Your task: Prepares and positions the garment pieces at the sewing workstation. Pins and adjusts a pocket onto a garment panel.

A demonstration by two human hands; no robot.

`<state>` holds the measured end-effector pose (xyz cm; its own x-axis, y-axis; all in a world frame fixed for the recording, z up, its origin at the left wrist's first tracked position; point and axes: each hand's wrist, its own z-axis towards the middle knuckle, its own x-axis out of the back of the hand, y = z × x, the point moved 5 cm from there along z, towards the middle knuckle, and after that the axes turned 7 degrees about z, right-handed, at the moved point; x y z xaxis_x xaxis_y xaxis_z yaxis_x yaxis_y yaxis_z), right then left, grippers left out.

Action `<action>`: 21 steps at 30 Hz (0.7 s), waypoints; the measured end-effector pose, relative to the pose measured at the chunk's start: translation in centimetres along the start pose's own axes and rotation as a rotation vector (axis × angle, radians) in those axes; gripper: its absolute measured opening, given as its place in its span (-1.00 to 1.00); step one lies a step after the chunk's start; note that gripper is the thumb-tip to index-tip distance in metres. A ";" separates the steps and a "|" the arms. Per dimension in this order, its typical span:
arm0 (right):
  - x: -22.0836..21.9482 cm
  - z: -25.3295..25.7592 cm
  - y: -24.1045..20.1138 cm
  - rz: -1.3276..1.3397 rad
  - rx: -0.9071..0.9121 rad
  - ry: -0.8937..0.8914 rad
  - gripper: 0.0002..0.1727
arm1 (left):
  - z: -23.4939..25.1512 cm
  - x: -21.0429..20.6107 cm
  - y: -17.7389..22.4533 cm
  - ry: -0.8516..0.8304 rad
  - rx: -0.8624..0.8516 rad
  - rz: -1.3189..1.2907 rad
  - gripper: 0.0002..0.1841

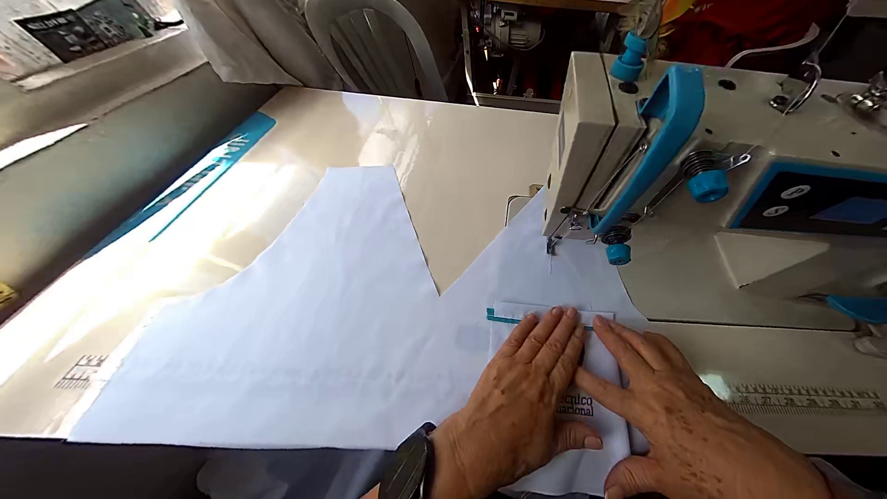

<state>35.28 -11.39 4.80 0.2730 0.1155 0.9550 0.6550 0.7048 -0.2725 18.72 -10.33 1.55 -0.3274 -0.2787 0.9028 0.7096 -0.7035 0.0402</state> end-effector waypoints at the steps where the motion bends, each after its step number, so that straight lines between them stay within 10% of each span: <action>1: -0.1 -0.3 0.0 0.010 0.005 0.001 -0.02 | -0.1 0.0 0.0 -0.002 -0.011 -0.004 0.00; 10: -0.4 -1.6 0.9 0.117 0.055 0.115 -0.20 | 2.5 0.3 0.8 -0.008 -0.040 -0.107 -0.03; 16: 3.5 -2.3 6.2 0.249 -0.004 0.539 -0.66 | 2.3 -0.4 1.3 -0.030 0.008 -0.016 0.07; 21: 0.9 -1.0 5.3 0.046 0.041 0.342 -0.35 | 2.6 -0.5 2.4 -0.028 0.056 0.047 0.12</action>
<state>39.66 -8.23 4.08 0.5264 -0.0880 0.8457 0.6096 0.7324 -0.3033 22.19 -10.17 2.35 -0.2764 -0.2916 0.9158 0.7575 -0.6525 0.0208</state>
